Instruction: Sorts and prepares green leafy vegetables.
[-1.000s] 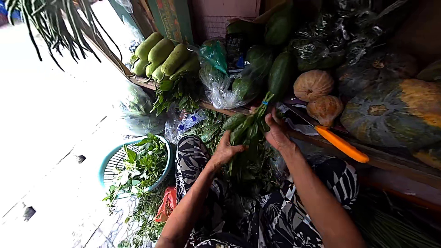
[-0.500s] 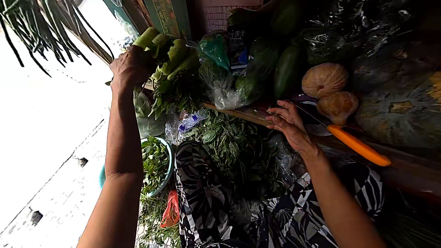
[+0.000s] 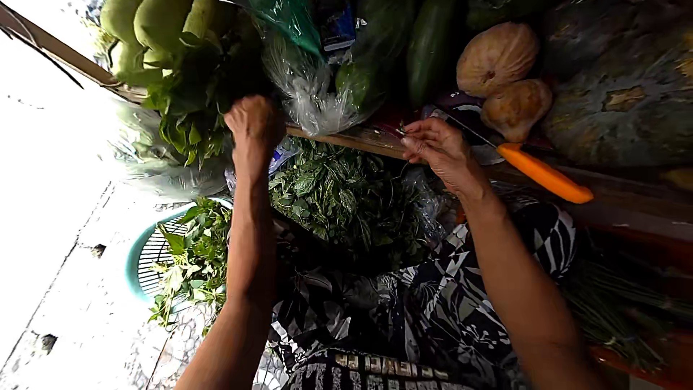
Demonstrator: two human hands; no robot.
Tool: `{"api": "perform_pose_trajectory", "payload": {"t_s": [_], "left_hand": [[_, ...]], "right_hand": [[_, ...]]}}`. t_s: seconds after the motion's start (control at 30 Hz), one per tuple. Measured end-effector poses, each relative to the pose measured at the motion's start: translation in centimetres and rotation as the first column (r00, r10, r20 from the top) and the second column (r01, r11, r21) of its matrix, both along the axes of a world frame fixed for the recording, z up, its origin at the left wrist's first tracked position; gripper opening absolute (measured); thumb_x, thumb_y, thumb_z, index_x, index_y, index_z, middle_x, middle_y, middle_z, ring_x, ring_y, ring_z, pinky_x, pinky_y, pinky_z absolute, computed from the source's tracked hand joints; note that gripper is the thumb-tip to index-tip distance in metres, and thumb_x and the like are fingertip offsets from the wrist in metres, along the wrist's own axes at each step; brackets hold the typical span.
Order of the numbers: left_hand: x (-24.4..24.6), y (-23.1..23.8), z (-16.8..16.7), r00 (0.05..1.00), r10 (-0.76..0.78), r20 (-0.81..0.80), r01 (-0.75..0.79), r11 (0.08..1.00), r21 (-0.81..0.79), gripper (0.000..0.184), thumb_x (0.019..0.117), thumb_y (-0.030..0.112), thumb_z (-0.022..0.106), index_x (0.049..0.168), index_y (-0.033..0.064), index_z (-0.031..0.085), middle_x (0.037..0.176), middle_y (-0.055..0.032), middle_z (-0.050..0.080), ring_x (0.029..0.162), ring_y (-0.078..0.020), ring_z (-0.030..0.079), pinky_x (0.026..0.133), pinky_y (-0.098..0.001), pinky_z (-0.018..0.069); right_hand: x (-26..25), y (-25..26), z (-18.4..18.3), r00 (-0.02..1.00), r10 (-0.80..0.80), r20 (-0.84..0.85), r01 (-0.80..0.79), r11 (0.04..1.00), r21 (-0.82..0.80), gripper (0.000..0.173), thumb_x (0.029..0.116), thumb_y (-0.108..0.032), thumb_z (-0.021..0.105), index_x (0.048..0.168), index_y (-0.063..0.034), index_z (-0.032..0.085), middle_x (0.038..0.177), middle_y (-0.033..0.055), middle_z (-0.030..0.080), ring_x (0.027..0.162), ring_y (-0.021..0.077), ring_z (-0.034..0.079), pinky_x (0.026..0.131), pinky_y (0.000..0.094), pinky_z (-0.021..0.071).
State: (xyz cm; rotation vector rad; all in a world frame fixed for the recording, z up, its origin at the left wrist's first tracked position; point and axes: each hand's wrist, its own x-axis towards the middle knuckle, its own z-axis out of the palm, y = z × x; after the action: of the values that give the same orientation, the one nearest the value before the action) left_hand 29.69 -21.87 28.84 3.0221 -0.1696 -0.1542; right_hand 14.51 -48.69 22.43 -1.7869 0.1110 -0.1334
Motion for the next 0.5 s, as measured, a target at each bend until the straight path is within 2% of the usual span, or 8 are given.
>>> {"api": "perform_pose_trajectory", "payload": {"t_s": [0.07,0.1,0.2,0.27,0.3,0.4,0.43,0.5], "left_hand": [[-1.3,-2.0,-7.1,0.919,-0.055,-0.390,0.032,0.997,-0.065,0.045,0.1012,0.035,0.061,0.109,-0.0087,0.068,0.109,-0.0338,0.067,0.104,-0.0531,0.064,0.088,-0.0752,0.0451],[-1.5,-2.7,-11.1,0.870,-0.043,-0.490,-0.006,0.995,-0.098,0.044,0.1008,0.034,0.062,0.113,-0.0081,0.067,0.112,-0.0318,0.067,0.105,-0.0507,0.065,0.091,-0.0734,0.0455],[-3.0,-4.6,-21.1,0.842,0.066,-0.536,-0.167,0.975,-0.143,0.053,0.1036,0.040,0.056,0.126,-0.0073,0.063,0.132,-0.0332,0.060,0.126,-0.0512,0.055,0.102,-0.0723,0.0399],[-3.7,-4.7,-26.4,0.837,0.132,-0.531,-0.250,0.955,-0.156,0.063,0.1026,0.054,0.054,0.130,-0.0020,0.062,0.136,-0.0295,0.059,0.129,-0.0473,0.055,0.102,-0.0682,0.0421],[-4.2,-4.6,-28.5,0.854,0.146,-0.499,-0.263,0.949,-0.172,0.061,0.1023,0.052,0.055,0.132,0.0000,0.061,0.136,-0.0289,0.059,0.128,-0.0472,0.056,0.100,-0.0677,0.0441],[-5.3,-5.1,-29.5,0.885,0.200,-0.420,-0.350,0.880,-0.320,0.047,0.1033,0.039,0.058,0.135,0.0036,0.061,0.139,-0.0269,0.057,0.128,-0.0456,0.055,0.099,-0.0651,0.0466],[-6.1,-5.5,-28.7,0.870,0.236,-0.434,-0.429,0.797,-0.426,0.042,0.1027,0.032,0.060,0.131,0.0009,0.063,0.133,-0.0269,0.061,0.125,-0.0445,0.058,0.100,-0.0641,0.0462],[-7.9,-6.3,-26.8,0.824,0.291,-0.486,-0.562,0.528,-0.637,0.038,0.1021,0.019,0.061,0.133,-0.0036,0.057,0.126,-0.0277,0.064,0.118,-0.0412,0.061,0.100,-0.0590,0.0472]], "right_hand": [[-0.1,-0.2,0.0,0.999,-0.038,-0.007,0.038,0.999,-0.001,0.024,0.1020,-0.012,0.061,0.122,0.0015,0.059,0.100,0.0061,0.066,0.078,0.0054,0.066,0.072,0.0227,0.0575],[-0.1,-0.2,-0.1,0.999,-0.041,-0.008,0.041,0.999,-0.003,0.023,0.1021,-0.012,0.061,0.121,0.0013,0.059,0.100,0.0058,0.067,0.077,0.0053,0.066,0.071,0.0227,0.0577],[0.0,0.1,-0.8,0.999,-0.006,-0.051,0.004,0.999,-0.038,0.022,0.1021,-0.011,0.061,0.119,0.0026,0.061,0.098,0.0088,0.068,0.074,0.0083,0.066,0.068,0.0252,0.0574],[0.0,0.5,-1.7,0.991,0.031,-0.132,-0.045,0.994,-0.098,0.022,0.1025,-0.012,0.061,0.118,0.0029,0.063,0.098,0.0115,0.069,0.073,0.0122,0.066,0.067,0.0292,0.0574],[0.0,0.8,-2.2,0.981,0.062,-0.185,-0.086,0.988,-0.125,0.022,0.1031,-0.012,0.061,0.118,0.0039,0.063,0.099,0.0137,0.068,0.074,0.0150,0.066,0.069,0.0319,0.0573],[0.6,1.5,-3.8,0.943,0.134,-0.305,-0.205,0.956,-0.212,0.023,0.1044,-0.014,0.059,0.118,0.0030,0.065,0.099,0.0155,0.069,0.076,0.0194,0.065,0.073,0.0375,0.0556],[0.8,1.7,-4.2,0.929,0.143,-0.342,-0.234,0.941,-0.243,0.023,0.1050,-0.015,0.058,0.119,0.0024,0.066,0.101,0.0161,0.069,0.079,0.0222,0.066,0.078,0.0413,0.0553],[1.4,2.3,-4.8,0.910,0.134,-0.392,-0.255,0.927,-0.274,0.025,0.1063,-0.015,0.055,0.121,0.0015,0.067,0.109,0.0184,0.070,0.091,0.0274,0.069,0.087,0.0469,0.0544]]}}
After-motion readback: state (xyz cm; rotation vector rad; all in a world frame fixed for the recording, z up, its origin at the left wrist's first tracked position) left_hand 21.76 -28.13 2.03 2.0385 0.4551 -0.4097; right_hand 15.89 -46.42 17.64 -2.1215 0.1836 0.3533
